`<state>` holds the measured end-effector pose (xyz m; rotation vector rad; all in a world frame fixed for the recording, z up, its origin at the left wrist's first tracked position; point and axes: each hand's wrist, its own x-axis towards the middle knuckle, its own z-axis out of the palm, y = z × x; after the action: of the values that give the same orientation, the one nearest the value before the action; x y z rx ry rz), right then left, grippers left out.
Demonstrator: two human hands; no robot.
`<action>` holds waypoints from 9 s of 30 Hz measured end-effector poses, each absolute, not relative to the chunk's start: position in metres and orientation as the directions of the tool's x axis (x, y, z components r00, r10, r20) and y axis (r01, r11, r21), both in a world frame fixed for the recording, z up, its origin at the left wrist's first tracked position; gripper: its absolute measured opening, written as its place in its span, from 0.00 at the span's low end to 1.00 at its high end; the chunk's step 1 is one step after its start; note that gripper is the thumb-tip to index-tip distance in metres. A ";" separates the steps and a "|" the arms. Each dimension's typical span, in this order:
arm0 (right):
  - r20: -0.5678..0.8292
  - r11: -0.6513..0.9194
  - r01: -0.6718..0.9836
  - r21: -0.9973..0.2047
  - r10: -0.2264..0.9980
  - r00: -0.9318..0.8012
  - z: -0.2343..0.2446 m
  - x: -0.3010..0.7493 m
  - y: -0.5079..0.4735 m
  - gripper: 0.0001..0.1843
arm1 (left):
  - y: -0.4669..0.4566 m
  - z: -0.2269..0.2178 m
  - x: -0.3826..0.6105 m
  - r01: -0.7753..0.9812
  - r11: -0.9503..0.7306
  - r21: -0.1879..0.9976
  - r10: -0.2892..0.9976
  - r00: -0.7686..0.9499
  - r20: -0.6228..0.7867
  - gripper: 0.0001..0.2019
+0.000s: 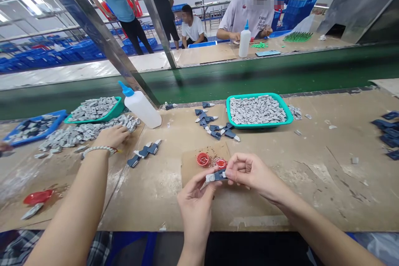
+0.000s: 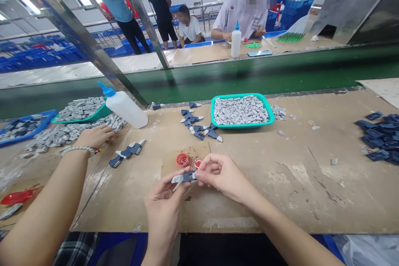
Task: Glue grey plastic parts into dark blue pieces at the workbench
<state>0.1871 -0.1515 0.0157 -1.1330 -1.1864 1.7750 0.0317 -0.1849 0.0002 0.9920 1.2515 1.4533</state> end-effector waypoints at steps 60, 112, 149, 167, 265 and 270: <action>-0.216 -0.222 -0.014 -0.975 0.958 -0.187 -0.010 0.213 -0.125 0.18 | 0.014 -0.009 -0.101 0.952 -0.292 -0.092 0.950 0.300 0.090 0.25; -0.110 -0.152 -0.169 -0.974 0.966 -0.235 0.042 0.190 -0.155 0.14 | -0.163 0.020 0.024 -0.173 -0.028 0.985 1.000 0.004 0.029 0.11; -0.035 0.015 0.885 -0.465 0.999 -0.035 0.008 0.270 0.038 0.09 | -0.032 -0.010 -0.106 0.950 -0.311 -0.031 0.949 0.312 0.054 0.20; 0.106 0.193 0.800 -0.568 0.981 -0.161 0.020 0.294 -0.012 0.14 | 0.061 -0.020 -0.028 0.784 -0.414 0.462 0.908 0.390 0.152 0.15; -0.231 -0.343 -0.178 -0.922 0.858 -0.458 0.024 0.197 -0.144 0.16 | -0.166 0.018 0.038 -0.010 -0.185 0.983 0.976 -0.119 0.182 0.08; -0.237 -0.312 -0.120 -0.943 0.878 -0.417 0.021 0.202 -0.142 0.16 | -0.164 0.020 0.043 -0.006 -0.200 0.980 0.966 -0.167 0.196 0.09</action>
<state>0.2020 -0.1416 0.0208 -1.0493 -1.2042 1.8098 0.0430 -0.1643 0.0201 1.2546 1.2129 1.4928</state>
